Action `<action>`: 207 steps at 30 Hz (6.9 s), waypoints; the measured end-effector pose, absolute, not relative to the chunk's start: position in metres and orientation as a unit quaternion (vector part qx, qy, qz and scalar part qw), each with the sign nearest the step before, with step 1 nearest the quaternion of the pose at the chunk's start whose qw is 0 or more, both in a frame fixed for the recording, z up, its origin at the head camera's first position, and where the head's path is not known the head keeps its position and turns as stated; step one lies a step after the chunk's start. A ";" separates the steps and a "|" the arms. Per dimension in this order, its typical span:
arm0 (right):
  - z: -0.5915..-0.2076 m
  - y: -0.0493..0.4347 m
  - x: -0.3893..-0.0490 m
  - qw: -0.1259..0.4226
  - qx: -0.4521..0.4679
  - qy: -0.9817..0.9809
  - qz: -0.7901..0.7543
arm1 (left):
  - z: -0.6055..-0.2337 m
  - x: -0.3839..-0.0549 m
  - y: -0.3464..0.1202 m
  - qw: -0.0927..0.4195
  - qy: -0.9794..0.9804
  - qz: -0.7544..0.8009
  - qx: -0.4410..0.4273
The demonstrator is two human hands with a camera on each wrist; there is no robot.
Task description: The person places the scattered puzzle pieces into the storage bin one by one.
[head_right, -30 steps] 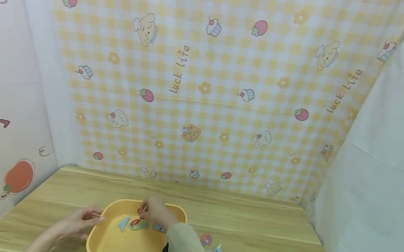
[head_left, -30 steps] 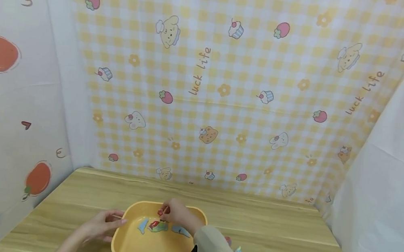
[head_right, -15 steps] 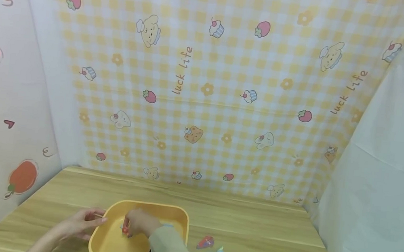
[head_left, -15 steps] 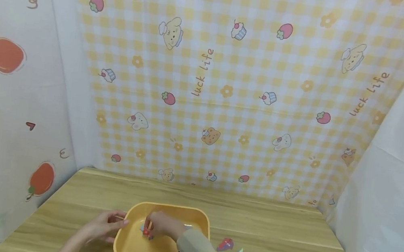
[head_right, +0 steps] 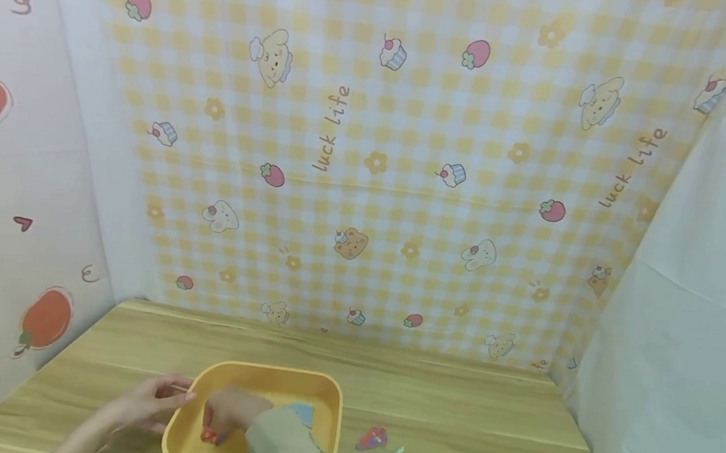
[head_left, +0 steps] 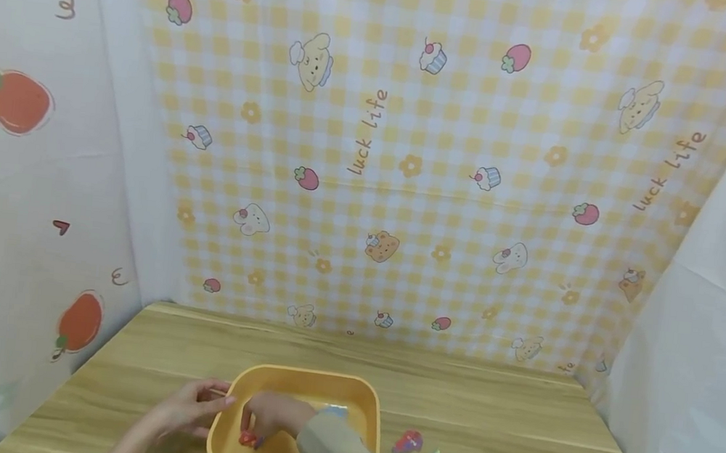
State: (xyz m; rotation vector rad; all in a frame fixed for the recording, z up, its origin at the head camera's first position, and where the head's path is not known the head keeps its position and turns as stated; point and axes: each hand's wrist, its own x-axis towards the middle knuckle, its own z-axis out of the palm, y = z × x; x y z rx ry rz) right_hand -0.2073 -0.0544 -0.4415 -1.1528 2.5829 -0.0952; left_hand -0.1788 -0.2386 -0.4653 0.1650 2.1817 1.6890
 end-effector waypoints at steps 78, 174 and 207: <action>-0.430 0.152 -0.249 0.091 -0.255 0.911 -0.312 | -0.461 -0.184 -0.237 0.195 0.789 0.580 0.051; -0.394 0.126 -0.263 0.156 -0.264 0.915 -0.262 | -0.467 -0.182 -0.238 0.197 0.773 0.600 0.055; -0.418 0.015 -0.234 0.257 -0.282 0.907 -0.178 | -0.465 -0.182 -0.237 0.189 0.779 0.596 0.045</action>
